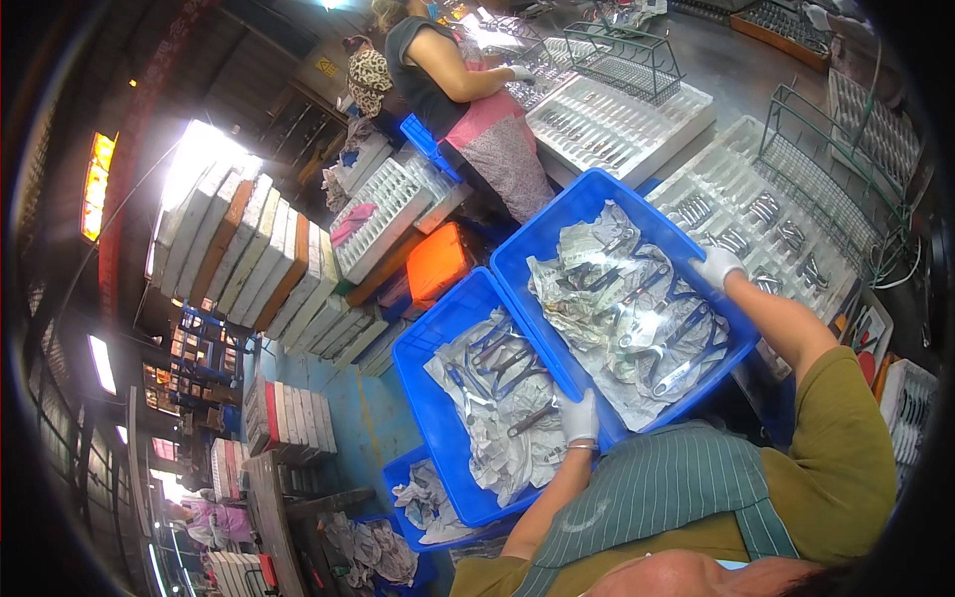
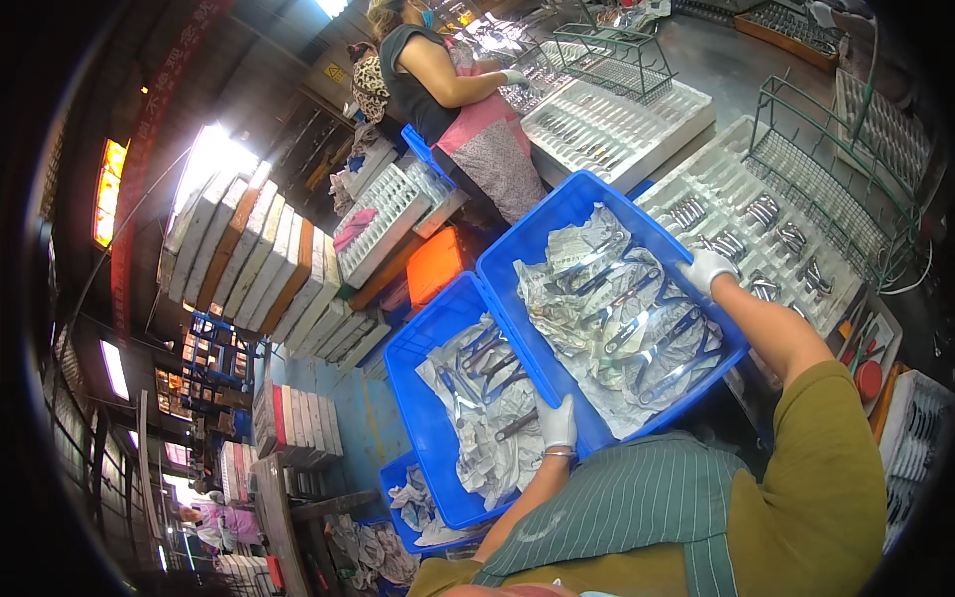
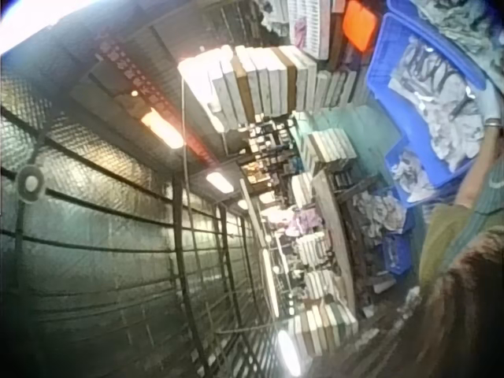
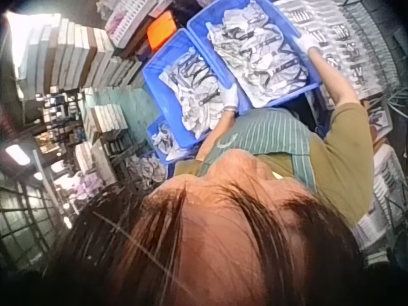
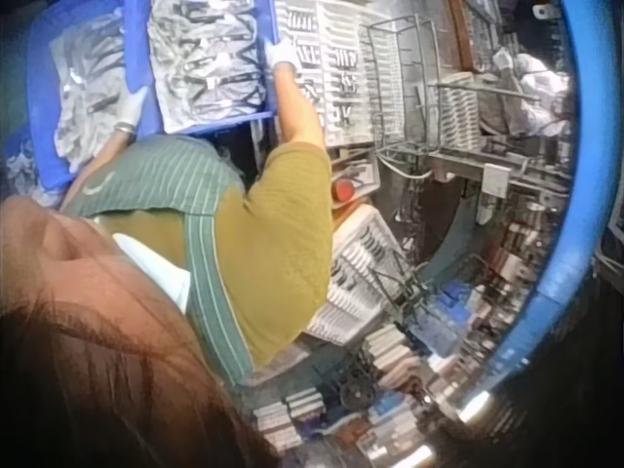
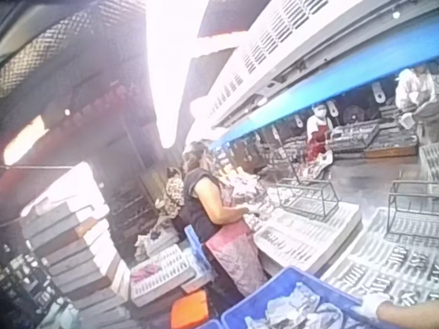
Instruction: The person unpacks and sorts metal parts from paper in blue bins, then places the metal parts into slotted trays and wire racks by hand.
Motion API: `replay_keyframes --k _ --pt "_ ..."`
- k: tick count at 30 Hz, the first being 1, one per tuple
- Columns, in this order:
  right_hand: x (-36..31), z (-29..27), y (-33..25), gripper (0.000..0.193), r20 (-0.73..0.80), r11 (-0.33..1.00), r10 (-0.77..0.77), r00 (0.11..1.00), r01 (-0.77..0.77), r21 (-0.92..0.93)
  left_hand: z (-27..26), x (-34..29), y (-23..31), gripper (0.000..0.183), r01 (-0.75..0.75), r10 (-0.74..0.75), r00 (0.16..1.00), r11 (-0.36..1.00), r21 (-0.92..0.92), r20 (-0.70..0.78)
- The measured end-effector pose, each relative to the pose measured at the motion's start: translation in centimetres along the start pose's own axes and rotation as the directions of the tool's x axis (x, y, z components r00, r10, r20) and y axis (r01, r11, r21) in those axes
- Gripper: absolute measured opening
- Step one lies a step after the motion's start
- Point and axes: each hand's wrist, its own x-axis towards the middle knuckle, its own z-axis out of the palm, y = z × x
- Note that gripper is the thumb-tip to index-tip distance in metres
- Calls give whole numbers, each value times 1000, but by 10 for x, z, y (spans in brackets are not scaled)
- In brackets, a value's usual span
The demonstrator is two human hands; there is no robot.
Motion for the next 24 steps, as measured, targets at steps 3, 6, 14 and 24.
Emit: replay_keyframes --k 3,6,14,24 --pt "1 1 2 50 -2 1000 -7 1000 7 14 0 0 1 65 23 -23 1000 999 25 12" --pt "2 3 3 49 -12 1000 5 1000 -5 0 0 -1 3 66 31 -31 999 999 28 6" --pt "3 5 5 50 -16 1000 0 1000 0 -3 -1 0 4 66 0 0 1000 999 38 8" --pt "-2 -1 0 49 7 1000 1 1000 -1 -13 -1 0 2 69 -39 39 999 997 68 1"
